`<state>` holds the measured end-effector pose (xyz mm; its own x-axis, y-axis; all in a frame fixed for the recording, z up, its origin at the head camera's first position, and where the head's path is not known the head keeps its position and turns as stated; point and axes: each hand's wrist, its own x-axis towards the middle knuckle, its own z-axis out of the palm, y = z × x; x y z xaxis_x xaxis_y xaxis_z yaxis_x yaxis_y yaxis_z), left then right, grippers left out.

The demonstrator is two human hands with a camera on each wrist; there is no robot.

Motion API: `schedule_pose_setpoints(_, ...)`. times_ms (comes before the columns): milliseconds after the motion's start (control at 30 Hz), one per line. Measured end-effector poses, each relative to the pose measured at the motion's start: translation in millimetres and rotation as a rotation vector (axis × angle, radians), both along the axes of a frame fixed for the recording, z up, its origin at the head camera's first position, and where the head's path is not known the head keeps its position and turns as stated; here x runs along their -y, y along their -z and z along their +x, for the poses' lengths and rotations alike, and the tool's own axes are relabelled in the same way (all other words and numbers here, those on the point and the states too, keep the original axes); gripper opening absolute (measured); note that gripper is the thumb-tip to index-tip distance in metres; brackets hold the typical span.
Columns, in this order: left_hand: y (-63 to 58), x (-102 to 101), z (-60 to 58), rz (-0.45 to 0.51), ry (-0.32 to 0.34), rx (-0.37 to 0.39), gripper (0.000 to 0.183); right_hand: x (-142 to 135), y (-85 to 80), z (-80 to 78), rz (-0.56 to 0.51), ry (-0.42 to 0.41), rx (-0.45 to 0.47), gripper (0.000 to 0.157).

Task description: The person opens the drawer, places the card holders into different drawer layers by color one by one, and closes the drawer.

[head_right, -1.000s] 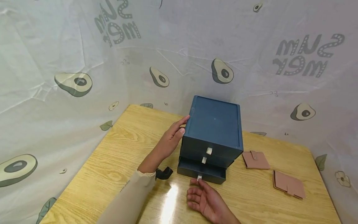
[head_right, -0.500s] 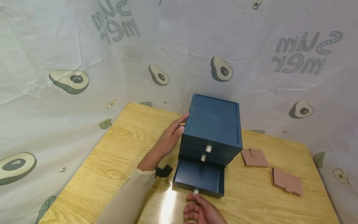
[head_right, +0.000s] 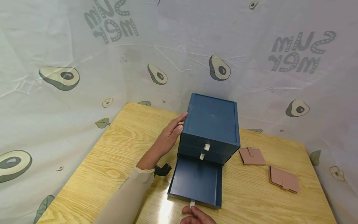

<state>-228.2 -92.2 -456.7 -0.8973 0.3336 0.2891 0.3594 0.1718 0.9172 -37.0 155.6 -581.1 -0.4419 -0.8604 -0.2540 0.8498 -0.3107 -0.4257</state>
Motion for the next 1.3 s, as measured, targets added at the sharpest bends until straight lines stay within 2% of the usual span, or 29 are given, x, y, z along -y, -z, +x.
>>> schedule_pose_setpoints(267,3.8,1,-0.1,0.007,0.005,0.003,0.063,0,-12.6,6.7,0.125,-0.005,0.007,0.049)
schedule_pose_setpoints(367,3.9,0,-0.9,0.006,0.006,0.001,0.061,-1,-16.6,9.0,0.136,-0.010,-0.024,0.047)
schedule_pose_setpoints(533,1.7,-1,-4.4,-0.008,-0.007,-0.017,0.059,-9,-21.1,7.7,0.096,-0.053,-0.073,0.040)
schedule_pose_setpoints(633,-0.2,-1,-6.4,-0.014,-0.018,-0.023,0.057,-17,-27.0,5.8,0.071,-0.101,-0.133,0.042)
schedule_pose_setpoints(767,-2.2,-1,-7.4,-0.014,-0.021,-0.023,0.057,-30,-38.0,4.6,0.042,-0.157,-0.292,0.046)
schedule_pose_setpoints(800,-2.6,-1,-7.4,-0.015,-0.020,-0.023,0.057,-34,-39.7,4.5,0.017,-0.166,-0.327,0.047)
schedule_pose_setpoints(900,-3.0,-1,-7.0,-0.015,-0.015,-0.020,0.058,-46,-46.0,2.6,0.037,-0.171,-0.398,0.046)
schedule_pose_setpoints(1067,-3.4,0,-6.0,-0.017,-0.016,-0.016,0.061,-76,-62.2,-6.1,0.242,-0.146,-0.433,0.047)
schedule_pose_setpoints(1167,-4.0,0,-5.7,-0.013,-0.015,-0.012,0.062,-95,-73.4,-15.1,0.356,-0.158,-0.493,0.051)
schedule_pose_setpoints(1300,-3.6,0,-6.0,-0.010,-0.018,-0.005,0.063,-119,-88.4,-26.8,0.587,-0.160,-0.645,0.051)
